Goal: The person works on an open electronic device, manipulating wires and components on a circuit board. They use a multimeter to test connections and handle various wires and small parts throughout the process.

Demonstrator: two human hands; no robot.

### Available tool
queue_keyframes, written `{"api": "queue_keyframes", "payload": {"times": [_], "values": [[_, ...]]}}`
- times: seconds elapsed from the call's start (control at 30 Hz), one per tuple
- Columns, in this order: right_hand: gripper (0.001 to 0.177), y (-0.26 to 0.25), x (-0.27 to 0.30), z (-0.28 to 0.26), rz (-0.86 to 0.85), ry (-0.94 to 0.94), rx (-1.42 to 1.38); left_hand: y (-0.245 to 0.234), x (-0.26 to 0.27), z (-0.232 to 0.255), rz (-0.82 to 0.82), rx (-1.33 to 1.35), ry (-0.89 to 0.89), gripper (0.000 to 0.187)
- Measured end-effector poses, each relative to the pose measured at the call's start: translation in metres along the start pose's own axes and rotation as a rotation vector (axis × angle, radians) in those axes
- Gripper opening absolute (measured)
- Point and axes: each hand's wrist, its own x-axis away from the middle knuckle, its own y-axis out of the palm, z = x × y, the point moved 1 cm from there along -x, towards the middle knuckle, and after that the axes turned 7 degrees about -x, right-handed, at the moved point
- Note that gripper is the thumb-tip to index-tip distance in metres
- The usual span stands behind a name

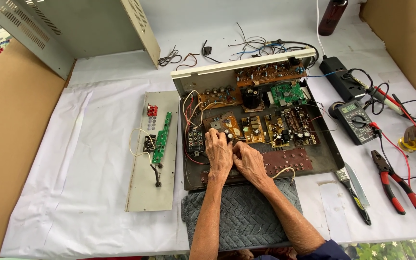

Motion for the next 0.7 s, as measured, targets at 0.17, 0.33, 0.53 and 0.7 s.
{"api": "queue_keyframes", "payload": {"times": [0.17,0.33,0.53,0.7], "values": [[0.010,0.000,0.001,0.001,-0.007,0.009,-0.003,0.008,0.001,-0.004,0.013,0.013,0.007,0.031],[0.011,0.002,-0.003,0.003,0.000,0.003,0.009,0.010,0.000,-0.004,0.021,0.038,0.006,0.031],[0.010,0.001,-0.002,0.002,-0.016,0.035,-0.015,0.001,0.000,0.001,0.001,0.014,0.014,0.031],[0.012,-0.001,-0.001,0.001,-0.037,0.048,-0.019,0.003,-0.001,0.002,0.026,-0.138,0.033,0.035]]}}
